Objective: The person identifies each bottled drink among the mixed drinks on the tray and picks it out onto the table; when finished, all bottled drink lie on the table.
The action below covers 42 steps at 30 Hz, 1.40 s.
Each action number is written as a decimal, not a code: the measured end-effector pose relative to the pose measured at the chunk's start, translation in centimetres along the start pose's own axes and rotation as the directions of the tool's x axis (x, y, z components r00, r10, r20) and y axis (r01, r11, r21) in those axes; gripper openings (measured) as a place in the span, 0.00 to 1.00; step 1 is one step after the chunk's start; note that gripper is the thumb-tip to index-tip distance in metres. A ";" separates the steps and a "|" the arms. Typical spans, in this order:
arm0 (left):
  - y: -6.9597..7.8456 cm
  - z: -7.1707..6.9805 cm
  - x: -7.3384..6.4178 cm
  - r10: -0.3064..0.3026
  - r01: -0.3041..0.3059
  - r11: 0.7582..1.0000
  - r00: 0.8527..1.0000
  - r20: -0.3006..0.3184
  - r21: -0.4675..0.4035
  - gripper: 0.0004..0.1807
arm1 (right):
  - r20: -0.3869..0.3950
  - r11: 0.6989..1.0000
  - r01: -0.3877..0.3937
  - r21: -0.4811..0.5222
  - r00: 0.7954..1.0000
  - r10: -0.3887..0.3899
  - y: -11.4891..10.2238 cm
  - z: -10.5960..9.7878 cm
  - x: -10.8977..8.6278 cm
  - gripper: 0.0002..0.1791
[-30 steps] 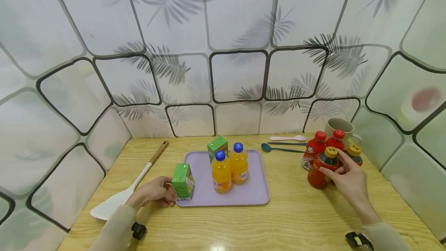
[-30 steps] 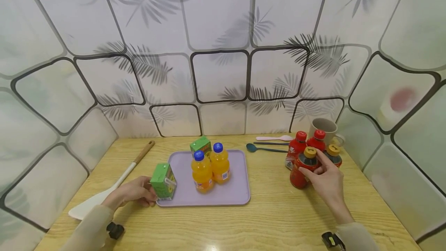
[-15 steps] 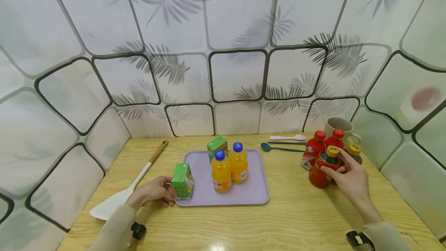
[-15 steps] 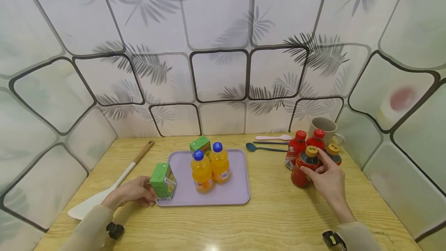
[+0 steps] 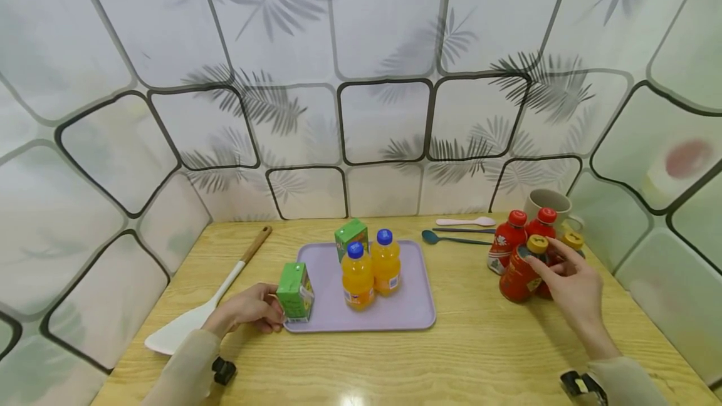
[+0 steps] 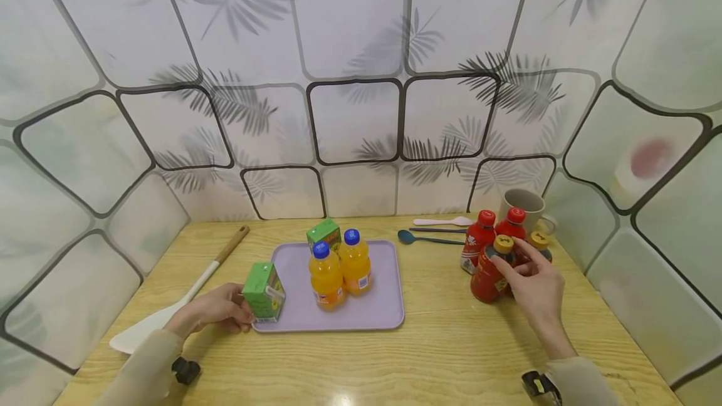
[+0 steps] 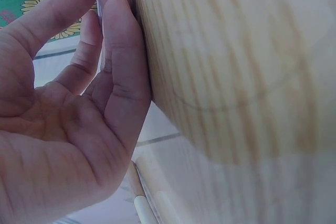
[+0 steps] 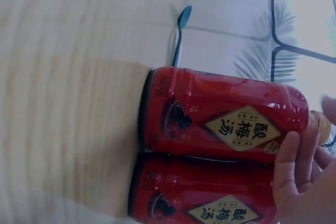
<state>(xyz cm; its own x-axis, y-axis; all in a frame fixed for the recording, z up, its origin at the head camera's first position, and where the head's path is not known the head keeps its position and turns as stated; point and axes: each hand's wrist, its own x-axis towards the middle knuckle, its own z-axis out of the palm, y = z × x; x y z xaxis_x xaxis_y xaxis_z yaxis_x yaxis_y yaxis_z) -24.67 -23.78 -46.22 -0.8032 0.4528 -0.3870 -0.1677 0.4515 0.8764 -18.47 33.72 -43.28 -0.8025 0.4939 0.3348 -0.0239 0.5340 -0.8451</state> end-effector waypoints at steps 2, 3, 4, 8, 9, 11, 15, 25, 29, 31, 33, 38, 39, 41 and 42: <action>0.0 0.0 0.0 0.001 -0.001 1.000 1.000 0.002 0.000 0.27 | -0.041 0.997 -0.026 0.070 0.999 0.028 -0.2 0.1 0.0 0.25; 0.0 0.0 0.0 0.002 -0.002 1.000 1.000 0.003 0.000 0.27 | -0.056 0.994 -0.037 0.105 0.998 0.043 -0.2 0.1 0.1 0.23; 0.0 0.0 0.0 0.003 -0.003 1.000 1.000 0.003 0.000 0.27 | -0.071 0.989 -0.046 0.137 0.996 0.057 -0.3 0.1 0.1 0.20; -0.1 0.0 0.1 0.004 -0.004 1.000 1.000 0.005 0.000 0.27 | -0.095 0.975 -0.075 0.210 0.991 0.097 -0.3 0.2 0.1 0.12; -0.1 0.0 0.1 0.006 -0.006 1.000 1.000 0.006 0.000 0.27 | -0.099 0.975 -0.067 0.213 0.991 0.090 -0.4 0.3 0.1 0.11; 0.0 0.0 0.1 0.007 -0.007 1.000 1.000 0.007 0.002 0.27 | -0.097 0.975 -0.054 0.215 0.992 0.076 -0.5 0.5 -0.1 0.10; 0.0 0.0 0.1 0.009 -0.009 1.000 1.000 0.008 0.001 0.27 | -0.057 0.976 -0.001 0.217 0.998 0.014 -1.0 1.0 -0.7 0.10; 0.0 0.2 0.2 0.013 -0.013 1.000 1.000 0.009 0.004 0.28 | 0.050 0.974 0.035 0.224 0.998 -0.048 -2.2 3.1 -1.8 0.12; -0.2 0.2 0.2 0.015 -0.015 1.000 1.000 0.008 0.005 0.27 | 0.106 0.974 0.062 0.219 0.990 -0.087 -2.7 4.2 -2.1 0.13; -0.3 0.2 0.2 0.015 -0.015 1.000 1.000 0.007 0.005 0.28 | 0.145 0.967 0.066 0.244 0.984 -0.104 -2.9 4.9 -2.1 0.14; -0.3 0.3 0.1 0.013 -0.013 1.000 1.000 0.007 0.003 0.28 | 0.198 0.960 0.057 0.275 0.973 -0.114 -3.1 5.5 -2.2 0.15; -0.3 0.2 0.0 0.008 -0.008 1.000 1.000 0.010 -0.003 0.29 | 0.334 0.953 0.013 0.304 0.935 -0.119 -3.6 7.3 -2.4 0.17; -0.2 0.1 0.0 0.007 -0.007 1.000 1.000 0.009 -0.002 0.29 | 0.358 0.954 0.006 0.300 0.926 -0.118 -3.6 7.7 -2.4 0.18; -0.2 0.1 0.0 0.008 -0.008 1.000 1.000 0.007 0.000 0.29 | 0.406 0.954 -0.016 0.299 0.907 -0.112 -3.8 8.4 -2.5 0.18; -0.1 0.0 0.0 0.009 -0.009 1.000 1.000 0.006 0.000 0.29 | 0.427 0.954 -0.029 0.298 0.898 -0.106 -3.9 8.7 -2.6 0.18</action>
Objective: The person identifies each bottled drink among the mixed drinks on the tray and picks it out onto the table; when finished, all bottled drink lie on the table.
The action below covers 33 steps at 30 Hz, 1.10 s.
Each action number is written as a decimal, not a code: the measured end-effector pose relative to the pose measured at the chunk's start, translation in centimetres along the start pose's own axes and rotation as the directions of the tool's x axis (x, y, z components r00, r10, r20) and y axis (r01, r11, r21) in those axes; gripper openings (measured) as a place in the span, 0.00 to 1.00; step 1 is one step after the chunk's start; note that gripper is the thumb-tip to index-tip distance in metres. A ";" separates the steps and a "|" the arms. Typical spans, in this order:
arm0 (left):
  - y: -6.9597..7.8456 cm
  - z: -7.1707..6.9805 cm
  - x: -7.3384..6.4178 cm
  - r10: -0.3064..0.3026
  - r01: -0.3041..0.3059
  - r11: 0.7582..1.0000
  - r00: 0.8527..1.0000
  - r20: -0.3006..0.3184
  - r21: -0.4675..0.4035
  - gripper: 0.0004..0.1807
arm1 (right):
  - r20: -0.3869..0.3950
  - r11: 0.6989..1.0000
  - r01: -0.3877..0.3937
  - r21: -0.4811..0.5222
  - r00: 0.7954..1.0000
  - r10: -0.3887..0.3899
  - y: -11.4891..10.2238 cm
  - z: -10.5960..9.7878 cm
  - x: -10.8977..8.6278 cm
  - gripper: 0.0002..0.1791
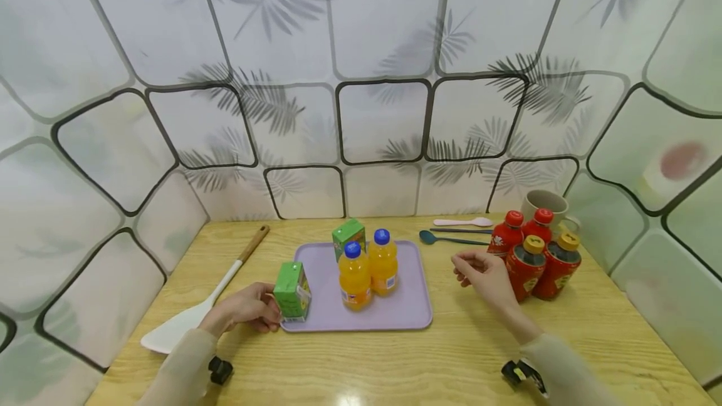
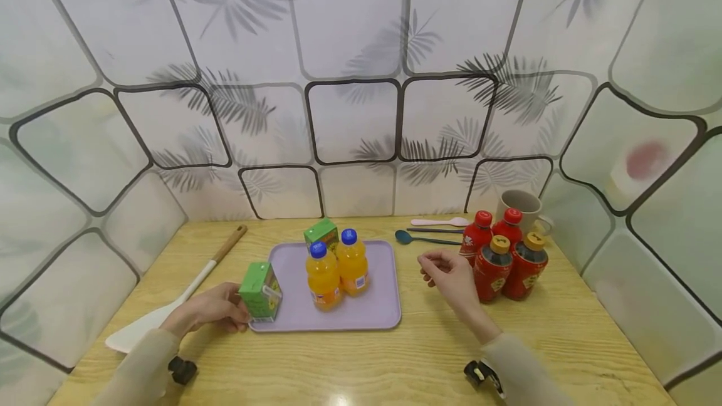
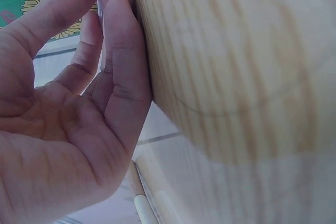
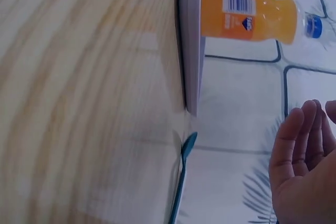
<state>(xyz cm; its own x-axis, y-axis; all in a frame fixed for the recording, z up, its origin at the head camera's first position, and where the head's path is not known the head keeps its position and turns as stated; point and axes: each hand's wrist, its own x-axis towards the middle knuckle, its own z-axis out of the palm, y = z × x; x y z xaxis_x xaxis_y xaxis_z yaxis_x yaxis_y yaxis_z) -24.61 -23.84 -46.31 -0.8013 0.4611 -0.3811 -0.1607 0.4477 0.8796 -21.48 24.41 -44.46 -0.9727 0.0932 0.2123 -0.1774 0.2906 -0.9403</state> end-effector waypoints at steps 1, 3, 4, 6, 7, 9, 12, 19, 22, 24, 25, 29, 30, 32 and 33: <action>0.0 -0.1 0.0 0.001 -0.001 1.000 1.000 -0.002 0.002 0.29 | 0.023 1.000 -0.010 0.007 1.000 0.010 0.0 0.4 0.1 0.18; 0.1 -0.2 -0.1 0.004 -0.004 1.000 1.000 -0.003 0.007 0.29 | 0.063 0.999 -0.038 0.025 0.997 0.036 0.1 1.1 0.3 0.18; 0.1 -0.2 -0.1 0.004 -0.004 1.000 1.000 -0.003 0.007 0.29 | 0.084 0.998 -0.053 0.037 0.995 0.049 0.1 1.4 0.4 0.18; 0.2 -0.3 -0.2 0.004 -0.004 1.000 1.000 -0.004 0.009 0.29 | 0.125 0.995 -0.077 0.057 0.990 0.070 0.1 2.1 0.6 0.18; 0.2 -0.3 -0.3 0.004 -0.004 1.000 1.000 -0.004 0.009 0.29 | 0.146 0.994 -0.089 0.070 0.986 0.078 0.1 2.5 0.7 0.19; 0.2 -0.4 -0.3 0.004 -0.004 1.000 1.000 -0.004 0.012 0.29 | 0.181 0.990 -0.111 0.092 0.979 0.093 0.1 3.1 0.8 0.19; 0.2 -0.4 -0.4 0.008 -0.008 1.000 1.000 -0.002 0.015 0.29 | 0.227 0.987 -0.123 0.106 0.969 0.096 -0.1 4.0 0.8 0.21; 0.0 -0.2 -0.3 0.006 -0.006 1.000 1.000 -0.003 0.003 0.30 | 0.297 0.988 -0.112 0.103 0.952 0.077 -0.6 5.6 0.9 0.23; -0.2 0.1 -0.2 0.003 -0.003 1.000 1.000 0.002 -0.008 0.30 | 0.308 0.989 -0.104 0.105 0.949 0.067 -0.7 6.0 1.0 0.24; -0.3 0.2 -0.1 0.001 -0.001 1.000 1.000 0.006 -0.014 0.31 | 0.316 0.990 -0.098 0.099 0.947 0.062 -0.7 6.2 1.1 0.24; -0.3 0.3 -0.2 -0.001 0.001 1.000 1.000 0.007 -0.016 0.31 | 0.319 0.991 -0.093 0.092 0.946 0.060 -0.7 6.3 1.2 0.25; -0.3 0.3 -0.2 -0.004 0.004 1.000 1.000 0.000 -0.011 0.30 | 0.325 0.998 -0.042 0.043 0.945 0.025 -1.0 6.7 1.6 0.26; -0.3 0.2 -0.1 -0.004 0.004 1.000 1.000 -0.002 -0.007 0.30 | 0.325 0.999 -0.030 0.039 0.946 0.015 -1.1 6.9 1.7 0.26; -0.1 0.1 0.0 0.000 0.000 1.000 1.000 -0.006 0.004 0.30 | 0.330 0.999 -0.002 0.046 0.944 -0.013 -1.3 7.2 2.0 0.27; -0.1 0.0 0.1 0.002 -0.001 1.000 1.000 -0.007 0.009 0.30 | 0.329 0.998 0.005 0.055 0.944 -0.023 -1.4 7.4 2.1 0.28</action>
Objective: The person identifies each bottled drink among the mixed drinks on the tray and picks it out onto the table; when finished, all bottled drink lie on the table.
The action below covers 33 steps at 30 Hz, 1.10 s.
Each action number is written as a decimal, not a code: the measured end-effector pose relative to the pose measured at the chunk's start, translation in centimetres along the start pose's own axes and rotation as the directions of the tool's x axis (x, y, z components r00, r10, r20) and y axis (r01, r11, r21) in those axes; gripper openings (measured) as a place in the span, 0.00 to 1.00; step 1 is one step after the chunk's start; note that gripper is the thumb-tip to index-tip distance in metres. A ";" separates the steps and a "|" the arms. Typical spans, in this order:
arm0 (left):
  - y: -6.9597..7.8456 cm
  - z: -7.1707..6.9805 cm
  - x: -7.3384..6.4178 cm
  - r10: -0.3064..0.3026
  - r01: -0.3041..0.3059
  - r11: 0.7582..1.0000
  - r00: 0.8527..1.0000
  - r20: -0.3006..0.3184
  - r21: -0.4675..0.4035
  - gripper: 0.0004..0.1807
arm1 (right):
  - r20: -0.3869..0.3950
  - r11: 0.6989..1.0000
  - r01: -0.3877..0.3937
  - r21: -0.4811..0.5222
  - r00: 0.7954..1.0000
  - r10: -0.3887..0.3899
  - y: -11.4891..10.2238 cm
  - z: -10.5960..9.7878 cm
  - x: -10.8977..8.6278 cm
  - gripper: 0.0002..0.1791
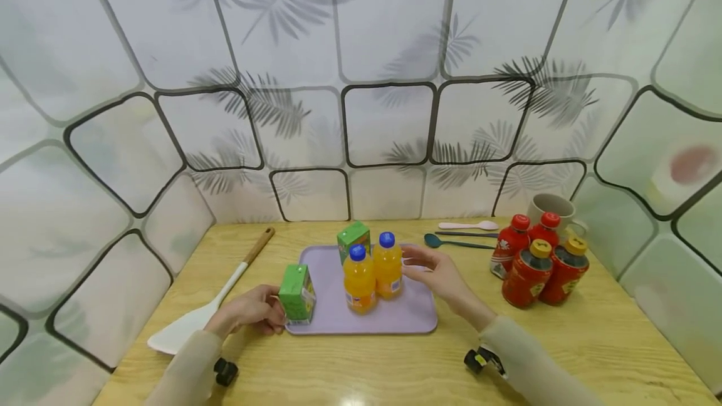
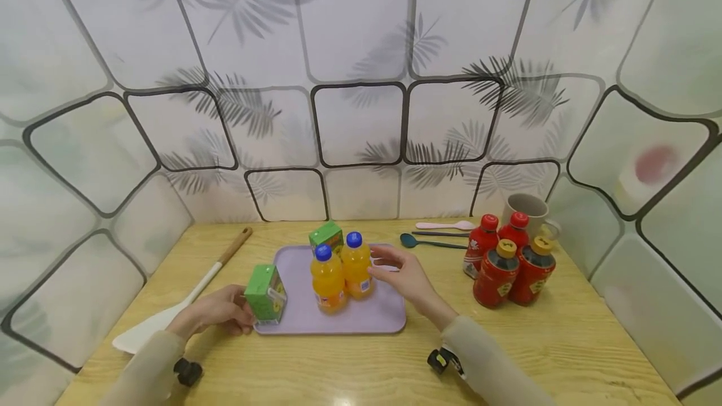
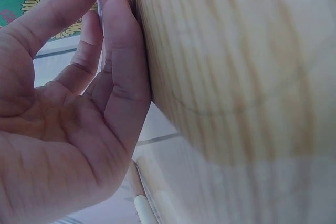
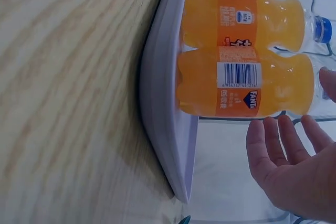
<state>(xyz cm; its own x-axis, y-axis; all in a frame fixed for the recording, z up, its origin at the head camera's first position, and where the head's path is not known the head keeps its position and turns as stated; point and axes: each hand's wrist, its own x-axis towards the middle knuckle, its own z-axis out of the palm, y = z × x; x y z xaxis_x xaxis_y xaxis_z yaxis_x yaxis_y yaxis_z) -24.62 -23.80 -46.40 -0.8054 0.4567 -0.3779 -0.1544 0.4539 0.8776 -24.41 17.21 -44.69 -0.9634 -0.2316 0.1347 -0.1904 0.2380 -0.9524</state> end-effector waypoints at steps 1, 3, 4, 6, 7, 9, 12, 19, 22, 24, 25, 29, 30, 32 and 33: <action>0.1 0.0 0.1 0.000 0.000 1.000 1.000 0.000 0.005 0.30 | 0.000 1.000 0.008 0.006 1.000 -0.008 -0.1 0.1 0.1 0.29; 0.2 -0.1 0.3 0.000 0.000 1.000 1.000 0.000 0.015 0.31 | 0.003 1.000 0.025 0.015 1.000 -0.025 -0.2 0.3 0.4 0.31; 0.2 -0.1 0.3 -0.001 0.001 1.000 1.000 0.002 0.019 0.31 | 0.004 0.999 0.036 0.014 0.999 -0.036 -0.3 0.3 0.4 0.32; 0.2 -0.1 0.4 -0.008 0.008 1.000 1.000 0.005 0.021 0.32 | 0.002 0.999 0.053 0.011 0.999 -0.053 -0.4 0.5 0.6 0.34; 0.2 -0.1 0.4 -0.011 0.011 1.000 1.000 0.007 0.020 0.32 | 0.005 0.998 0.063 0.011 0.998 -0.063 -0.5 0.6 0.8 0.34; 0.2 -0.1 0.4 -0.011 0.011 1.000 1.000 0.009 0.017 0.32 | 0.015 0.997 0.075 0.017 0.997 -0.075 -0.6 0.8 1.0 0.35; 0.1 0.0 0.3 -0.007 0.007 1.000 1.000 0.004 0.011 0.31 | 0.022 0.997 0.079 0.011 0.997 -0.079 -0.8 1.3 1.4 0.36; 0.0 0.0 0.3 0.004 -0.004 1.000 1.000 -0.001 0.006 0.31 | 0.013 0.995 0.100 -0.020 0.995 -0.100 -1.1 2.0 2.0 0.36; 0.0 0.0 0.2 0.005 -0.005 1.000 1.000 0.003 0.004 0.31 | 0.002 0.994 0.105 -0.027 0.994 -0.105 -1.1 2.2 2.2 0.36; -0.1 0.0 0.2 0.005 -0.005 1.000 1.000 0.006 0.005 0.31 | -0.009 0.994 0.100 -0.037 0.995 -0.100 -1.2 2.4 2.2 0.36; -0.1 0.0 0.2 0.006 -0.006 1.000 1.000 0.006 0.005 0.31 | -0.017 0.995 0.093 -0.041 0.995 -0.094 -1.3 2.5 2.2 0.37; -0.1 -0.1 0.1 0.007 -0.007 1.000 1.000 0.003 0.007 0.31 | -0.054 0.995 0.069 -0.078 0.996 -0.074 -1.6 2.8 2.3 0.38; -0.1 -0.1 0.1 0.008 -0.008 1.000 1.000 0.002 0.006 0.31 | -0.066 0.994 0.060 -0.088 0.996 -0.066 -1.6 2.9 2.3 0.38; -0.1 -0.1 0.1 0.009 -0.010 1.000 1.000 0.003 0.005 0.32 | -0.087 0.994 0.048 -0.099 0.995 -0.057 -1.7 3.0 2.3 0.38; -0.1 -0.1 0.1 0.010 -0.010 1.000 1.000 0.004 0.005 0.32 | -0.099 0.994 0.044 -0.100 0.994 -0.054 -1.7 3.0 2.3 0.37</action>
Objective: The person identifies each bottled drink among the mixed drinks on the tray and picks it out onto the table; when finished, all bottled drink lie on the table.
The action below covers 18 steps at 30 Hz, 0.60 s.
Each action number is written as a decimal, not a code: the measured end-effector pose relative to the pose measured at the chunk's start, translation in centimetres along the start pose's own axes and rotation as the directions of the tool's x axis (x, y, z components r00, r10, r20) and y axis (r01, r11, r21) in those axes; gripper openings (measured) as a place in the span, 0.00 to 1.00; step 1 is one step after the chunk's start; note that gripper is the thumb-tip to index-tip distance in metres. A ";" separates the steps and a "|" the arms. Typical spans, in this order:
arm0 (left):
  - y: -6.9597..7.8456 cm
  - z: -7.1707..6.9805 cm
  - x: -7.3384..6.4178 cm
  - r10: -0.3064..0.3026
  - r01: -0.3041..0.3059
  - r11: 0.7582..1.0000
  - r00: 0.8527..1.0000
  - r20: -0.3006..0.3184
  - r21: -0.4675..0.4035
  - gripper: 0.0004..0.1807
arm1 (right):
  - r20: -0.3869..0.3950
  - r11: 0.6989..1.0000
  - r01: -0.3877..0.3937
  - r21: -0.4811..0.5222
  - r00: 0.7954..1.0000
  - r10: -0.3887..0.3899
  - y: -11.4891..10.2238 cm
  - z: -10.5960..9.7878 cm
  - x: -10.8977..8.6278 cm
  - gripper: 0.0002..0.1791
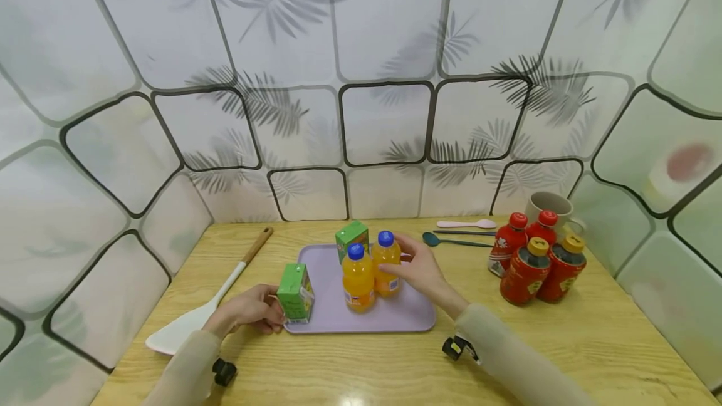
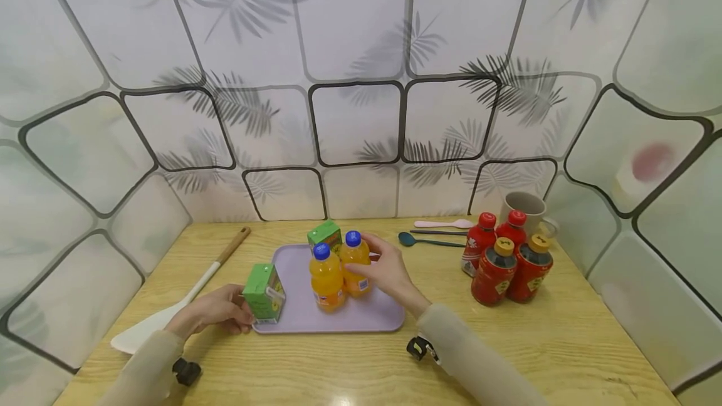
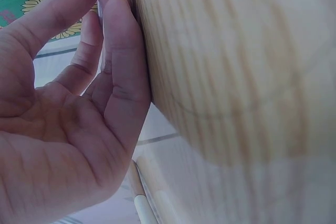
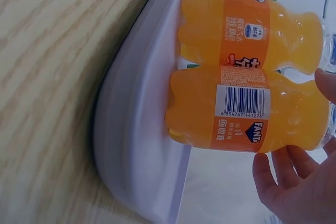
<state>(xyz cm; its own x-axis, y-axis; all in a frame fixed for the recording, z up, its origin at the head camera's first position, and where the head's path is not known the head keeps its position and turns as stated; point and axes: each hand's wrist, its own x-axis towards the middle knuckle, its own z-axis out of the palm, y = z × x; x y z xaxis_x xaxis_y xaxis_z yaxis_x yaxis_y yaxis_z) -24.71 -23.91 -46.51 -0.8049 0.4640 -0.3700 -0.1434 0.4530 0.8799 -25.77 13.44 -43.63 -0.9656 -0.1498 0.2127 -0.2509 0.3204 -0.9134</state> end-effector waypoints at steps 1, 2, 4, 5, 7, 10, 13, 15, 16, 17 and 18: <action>0.0 0.0 0.0 0.000 0.000 1.000 1.000 0.001 0.000 0.32 | -0.009 1.000 -0.001 -0.004 1.000 0.001 0.0 0.0 0.0 0.37; 0.0 0.0 0.0 -0.001 0.001 1.000 1.000 0.002 -0.002 0.32 | -0.017 1.000 -0.004 -0.004 1.000 0.004 0.0 -0.1 0.0 0.37; 0.1 0.0 0.0 -0.005 0.005 1.000 1.000 0.005 -0.005 0.32 | -0.030 1.000 -0.002 -0.012 1.000 0.002 0.1 -0.3 -0.2 0.37; 0.1 0.0 0.0 -0.009 0.009 1.000 1.000 0.006 -0.008 0.32 | -0.037 1.000 -0.002 -0.013 0.999 0.002 0.1 -0.4 -0.2 0.37; 0.1 0.1 0.0 -0.015 0.015 1.000 1.000 0.007 -0.012 0.33 | -0.047 1.000 -0.005 -0.015 0.999 0.004 0.2 -0.7 -0.4 0.37; 0.1 0.1 0.0 -0.018 0.018 1.000 1.000 0.008 -0.010 0.33 | -0.061 1.000 -0.019 -0.019 0.998 0.018 0.1 -1.2 -0.8 0.37; 0.2 0.1 -0.1 -0.017 0.018 1.000 1.000 0.004 -0.008 0.32 | -0.073 0.999 -0.039 -0.015 0.997 0.038 0.0 -1.9 -1.1 0.38; 0.2 0.1 -0.1 -0.019 0.019 1.000 1.000 -0.001 -0.010 0.32 | -0.079 0.999 -0.048 -0.013 0.996 0.047 0.0 -2.3 -1.3 0.39; 0.3 0.1 -0.1 -0.019 0.019 1.000 1.000 -0.002 -0.009 0.31 | -0.083 0.999 -0.053 -0.009 0.995 0.052 -0.1 -2.6 -1.4 0.39; 0.3 0.1 -0.1 -0.016 0.016 1.000 1.000 -0.001 -0.008 0.31 | -0.088 0.998 -0.057 -0.007 0.995 0.056 -0.2 -2.9 -1.5 0.39; 0.2 0.1 -0.1 -0.016 0.016 1.000 1.000 -0.002 -0.007 0.31 | -0.094 0.998 -0.058 -0.003 0.994 0.058 -0.2 -3.1 -1.7 0.39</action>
<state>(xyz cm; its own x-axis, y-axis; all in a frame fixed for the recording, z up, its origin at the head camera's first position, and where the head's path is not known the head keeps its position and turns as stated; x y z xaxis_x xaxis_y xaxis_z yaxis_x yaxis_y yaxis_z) -24.58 -23.77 -46.29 -0.8034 0.4554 -0.3835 -0.1602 0.4550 0.8760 -24.34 16.54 -42.70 -0.9806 -0.0427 0.1911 -0.1943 0.3317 -0.9231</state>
